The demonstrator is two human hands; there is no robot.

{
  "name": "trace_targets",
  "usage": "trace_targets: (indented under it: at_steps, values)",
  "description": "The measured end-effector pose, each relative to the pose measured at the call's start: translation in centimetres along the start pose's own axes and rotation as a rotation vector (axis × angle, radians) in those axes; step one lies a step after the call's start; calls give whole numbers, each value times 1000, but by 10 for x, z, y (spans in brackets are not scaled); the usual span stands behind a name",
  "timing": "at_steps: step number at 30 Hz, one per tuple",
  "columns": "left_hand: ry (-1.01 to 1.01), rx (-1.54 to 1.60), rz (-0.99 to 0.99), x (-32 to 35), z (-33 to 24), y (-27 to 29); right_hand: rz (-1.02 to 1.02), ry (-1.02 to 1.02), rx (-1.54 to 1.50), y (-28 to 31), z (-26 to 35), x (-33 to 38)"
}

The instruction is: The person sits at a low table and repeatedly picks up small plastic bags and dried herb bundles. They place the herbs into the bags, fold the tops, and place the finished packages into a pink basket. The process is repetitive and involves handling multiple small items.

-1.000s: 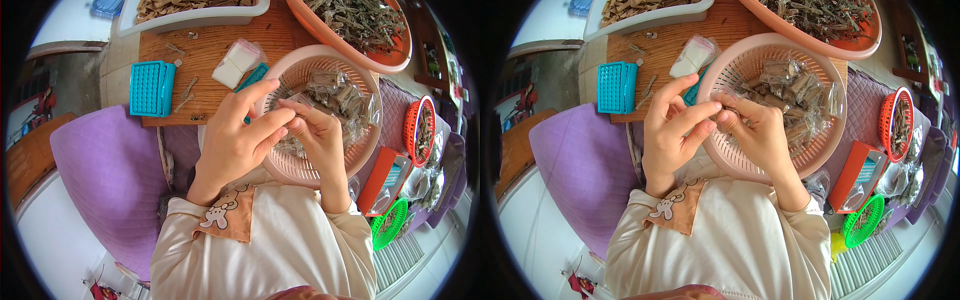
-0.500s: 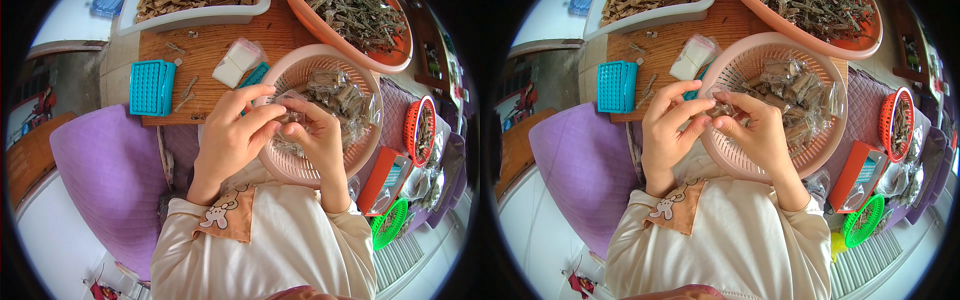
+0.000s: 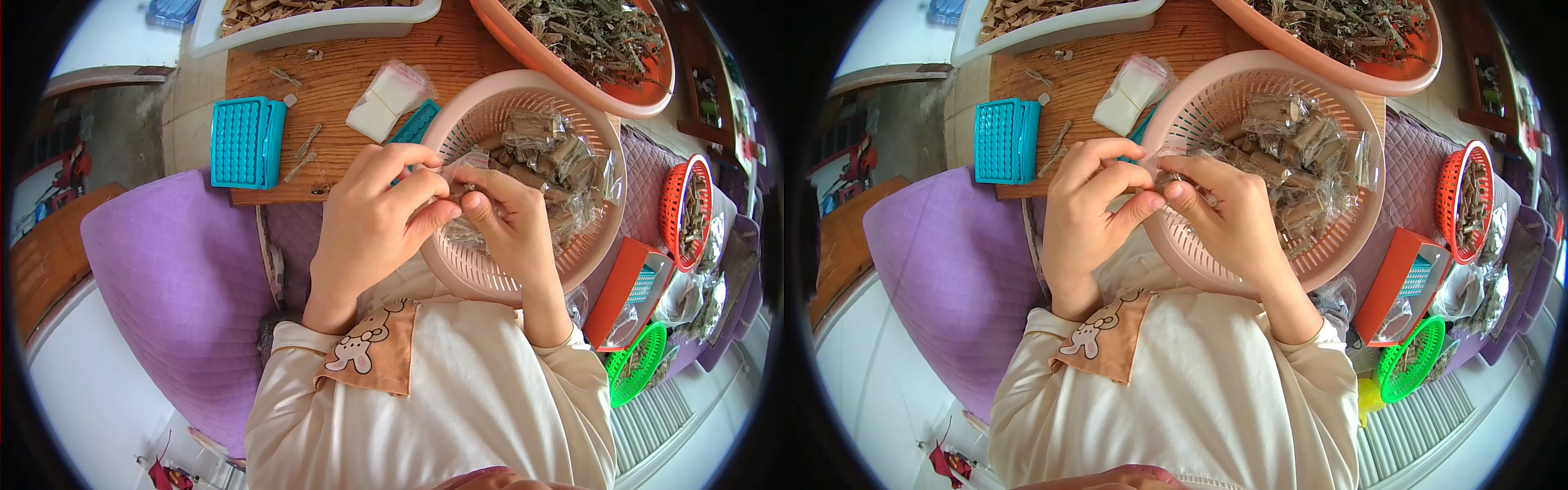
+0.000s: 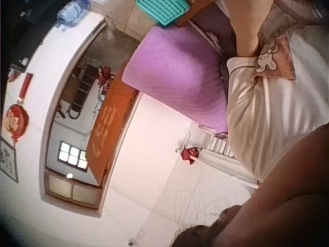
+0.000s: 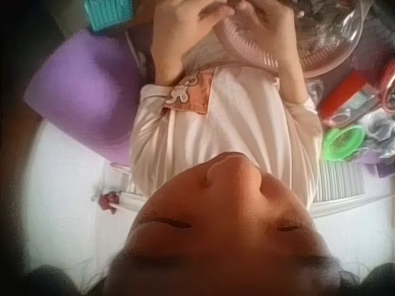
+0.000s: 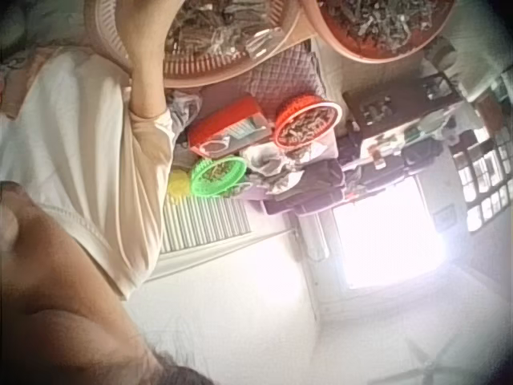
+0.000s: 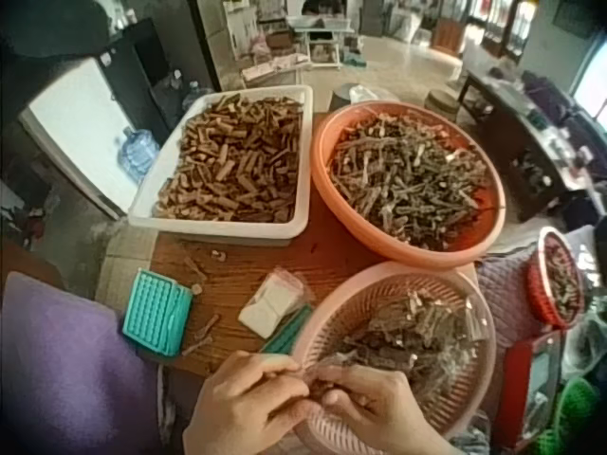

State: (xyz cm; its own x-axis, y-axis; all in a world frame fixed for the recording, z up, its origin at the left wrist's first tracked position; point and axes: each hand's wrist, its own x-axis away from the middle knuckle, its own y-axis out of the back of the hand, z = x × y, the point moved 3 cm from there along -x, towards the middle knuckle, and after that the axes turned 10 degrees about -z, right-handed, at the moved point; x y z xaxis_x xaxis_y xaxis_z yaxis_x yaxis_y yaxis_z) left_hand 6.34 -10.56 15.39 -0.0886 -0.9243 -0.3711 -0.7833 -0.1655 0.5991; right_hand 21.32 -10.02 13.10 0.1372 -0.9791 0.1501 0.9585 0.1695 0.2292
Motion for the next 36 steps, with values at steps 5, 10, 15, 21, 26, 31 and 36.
trace_targets:
  at_steps: [5,10,15,21,26,31,36]
  values:
    - [-14,-41,9,-1,3,6,21,-24,72,-2,3,2]
    - [-36,40,-100,-3,0,6,-7,80,106,-8,1,4]
    - [-130,-165,-167,-1,-4,-7,-60,279,260,-10,4,6]
    - [-139,-148,-116,-1,5,-17,-166,580,644,-12,8,12]
    - [151,70,-454,-8,46,4,3,409,521,-10,17,24]
    - [-215,67,-258,-2,3,12,-120,340,381,-2,14,18]
    - [-240,-143,-197,6,-14,-7,-117,470,507,-3,11,18]
